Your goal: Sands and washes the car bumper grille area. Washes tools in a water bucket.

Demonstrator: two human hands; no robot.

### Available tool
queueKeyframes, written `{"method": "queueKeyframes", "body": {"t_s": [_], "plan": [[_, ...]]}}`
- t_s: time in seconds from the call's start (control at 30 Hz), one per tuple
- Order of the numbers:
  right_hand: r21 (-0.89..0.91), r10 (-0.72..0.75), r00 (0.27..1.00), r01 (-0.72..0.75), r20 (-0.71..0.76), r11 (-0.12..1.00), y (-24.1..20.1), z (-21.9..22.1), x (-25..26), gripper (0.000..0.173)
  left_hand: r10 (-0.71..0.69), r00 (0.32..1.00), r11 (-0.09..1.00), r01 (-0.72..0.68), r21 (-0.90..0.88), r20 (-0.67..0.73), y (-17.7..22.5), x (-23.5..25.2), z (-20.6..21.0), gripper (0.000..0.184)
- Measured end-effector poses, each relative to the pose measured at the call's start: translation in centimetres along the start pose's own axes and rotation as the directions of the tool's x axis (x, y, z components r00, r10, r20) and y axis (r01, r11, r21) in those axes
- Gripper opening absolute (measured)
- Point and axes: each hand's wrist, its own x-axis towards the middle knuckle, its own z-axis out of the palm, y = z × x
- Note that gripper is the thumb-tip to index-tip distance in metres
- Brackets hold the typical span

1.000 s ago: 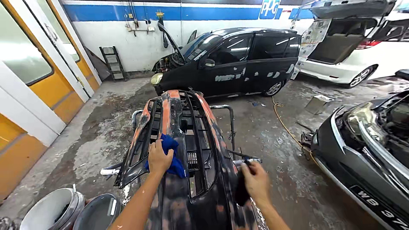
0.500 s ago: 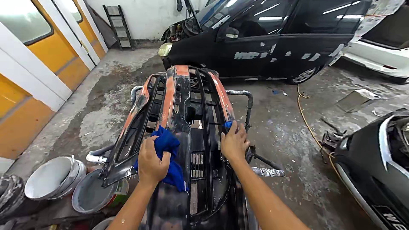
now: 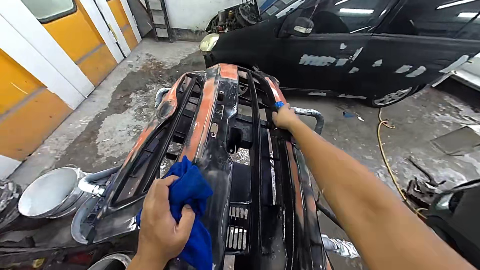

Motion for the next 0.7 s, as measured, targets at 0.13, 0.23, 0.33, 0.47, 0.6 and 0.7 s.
{"method": "queueKeyframes", "body": {"t_s": [0.13, 0.23, 0.33, 0.47, 0.6, 0.7], "plan": [[0.021, -0.108, 0.982, 0.112, -0.157, 0.993, 2.2, 1.3, -9.3, 0.074, -0.009, 1.0, 1.0, 0.009, -0.004, -0.003, -0.3, 0.0, -0.8, 0.058], [-0.084, -0.129, 0.949, 0.109, -0.288, 0.991, 6.8, 4.4, -24.5, 0.079, -0.01, 0.999, 1.0, 0.01, -0.005, 0.035, -0.4, -0.1, -1.3, 0.059], [-0.132, -0.145, 0.943, 0.109, -0.3, 0.985, 7.2, 4.8, -25.4, 0.08, -0.025, 0.999, 1.0, 0.025, 0.007, 0.042, -0.2, -0.2, -1.0, 0.059], [0.016, -0.09, 0.994, 0.091, -0.062, 0.996, 3.1, 1.0, -5.9, 0.078, -0.02, 1.0, 1.0, 0.02, 0.013, 0.013, 0.1, -0.4, 0.3, 0.059], [-0.015, -0.007, 1.0, 0.007, -0.017, 1.0, -1.2, 0.2, 3.0, 0.081, -0.016, 1.0, 0.999, 0.017, 0.043, -0.02, -0.1, -0.2, 0.3, 0.06], [-0.003, -0.043, 0.992, 0.043, -0.119, 0.999, 0.4, 0.9, -4.3, 0.079, -0.026, 1.0, 0.998, 0.027, 0.062, -0.016, -0.3, -0.5, -0.1, 0.06]]}}
